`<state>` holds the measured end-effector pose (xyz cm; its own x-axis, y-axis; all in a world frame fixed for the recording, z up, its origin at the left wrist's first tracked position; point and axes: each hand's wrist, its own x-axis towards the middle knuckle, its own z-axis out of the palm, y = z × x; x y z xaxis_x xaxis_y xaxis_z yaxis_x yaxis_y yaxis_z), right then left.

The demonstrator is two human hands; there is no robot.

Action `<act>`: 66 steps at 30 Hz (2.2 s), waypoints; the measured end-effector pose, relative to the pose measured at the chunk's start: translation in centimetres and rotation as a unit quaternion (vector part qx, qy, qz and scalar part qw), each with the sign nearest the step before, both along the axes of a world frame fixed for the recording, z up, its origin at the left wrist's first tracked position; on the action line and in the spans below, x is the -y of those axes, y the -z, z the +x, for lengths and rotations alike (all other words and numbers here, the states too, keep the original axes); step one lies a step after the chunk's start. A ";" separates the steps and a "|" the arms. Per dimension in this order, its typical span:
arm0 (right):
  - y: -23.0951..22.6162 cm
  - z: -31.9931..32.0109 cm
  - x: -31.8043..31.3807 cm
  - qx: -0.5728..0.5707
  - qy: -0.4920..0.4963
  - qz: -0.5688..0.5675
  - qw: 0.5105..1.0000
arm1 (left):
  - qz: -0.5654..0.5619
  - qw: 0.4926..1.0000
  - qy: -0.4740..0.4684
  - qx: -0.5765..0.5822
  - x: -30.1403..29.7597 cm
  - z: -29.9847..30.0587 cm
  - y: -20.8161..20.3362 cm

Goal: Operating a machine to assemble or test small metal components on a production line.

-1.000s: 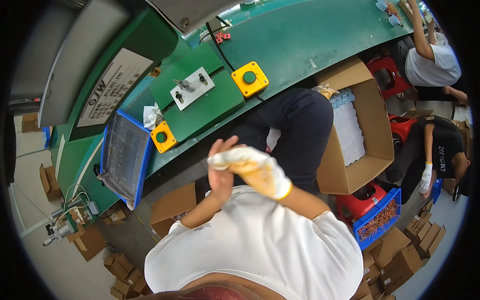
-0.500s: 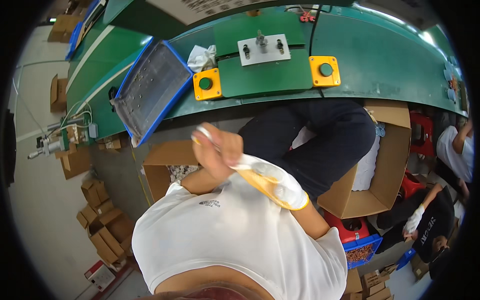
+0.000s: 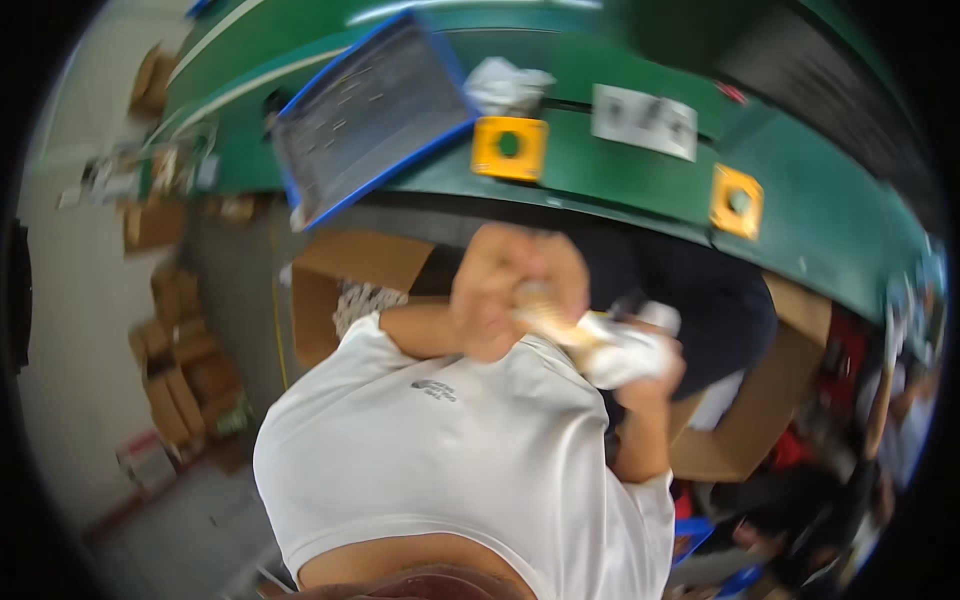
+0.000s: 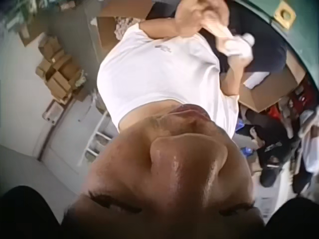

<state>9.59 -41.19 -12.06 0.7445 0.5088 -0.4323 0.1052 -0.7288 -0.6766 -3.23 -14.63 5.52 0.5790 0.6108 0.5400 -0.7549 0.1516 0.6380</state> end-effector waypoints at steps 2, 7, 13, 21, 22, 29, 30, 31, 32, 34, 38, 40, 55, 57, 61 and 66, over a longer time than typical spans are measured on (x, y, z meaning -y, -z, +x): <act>-6.4 6.2 -4.5 0.197 0.000 0.275 0.941 | 0.035 0.993 -0.070 -0.086 -2.2 -0.3 0.5; -14.3 22.1 -16.7 0.379 -0.121 0.149 0.905 | 0.131 0.981 -0.112 -0.093 -1.9 0.9 3.0; -16.4 28.4 -13.3 0.372 -0.047 0.149 0.915 | 0.237 0.940 -0.089 -0.231 0.0 0.3 7.8; 14.8 27.0 12.6 0.378 0.291 -0.055 0.877 | 0.218 0.881 0.000 -0.420 -0.3 0.2 14.8; 16.0 26.1 10.8 0.373 0.280 -0.074 0.881 | 0.216 0.871 -0.004 -0.441 0.2 0.5 14.7; 19.5 26.6 9.4 0.324 0.274 -0.130 0.896 | 0.441 0.803 0.128 -0.381 4.1 8.5 14.8; 17.5 26.8 8.5 0.296 0.376 0.042 0.877 | 0.395 0.813 0.129 -0.408 4.6 8.0 14.6; 15.0 26.8 8.0 0.255 0.464 0.211 0.822 | 0.323 0.825 0.136 -0.444 5.3 7.2 15.1; 12.5 25.7 8.8 0.251 0.463 0.305 0.794 | 0.268 0.836 0.172 -0.446 5.7 6.7 16.0; 4.0 21.0 8.4 0.232 0.423 0.418 0.770 | 0.199 0.827 0.280 -0.445 5.9 6.7 15.0; -8.1 9.7 9.6 0.280 0.370 0.490 0.738 | 0.121 0.854 0.417 -0.286 11.0 11.6 9.6; -11.1 6.4 9.4 0.319 0.242 0.451 0.798 | 0.050 0.830 0.495 -0.251 12.5 13.1 7.8; -17.3 -7.5 6.8 0.163 0.125 0.235 0.950 | 0.315 0.824 0.408 -0.235 12.3 7.1 7.8; -17.1 -7.7 6.4 0.261 0.118 0.182 0.941 | 0.280 0.803 0.446 -0.280 12.7 5.5 8.0; -15.1 -9.0 3.5 0.199 0.313 0.468 0.803 | 0.090 0.790 0.406 -0.450 13.2 3.6 11.0; -13.6 -12.2 2.5 0.348 0.017 0.191 0.918 | -0.420 0.525 0.661 -0.333 8.9 1.7 11.2</act>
<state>-2.59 -43.65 1.59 0.7907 0.4964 0.3583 0.5902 -0.4629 -0.6614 -1.52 -23.49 -5.66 0.6868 -0.7020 -0.1887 0.7124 0.7016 -0.0171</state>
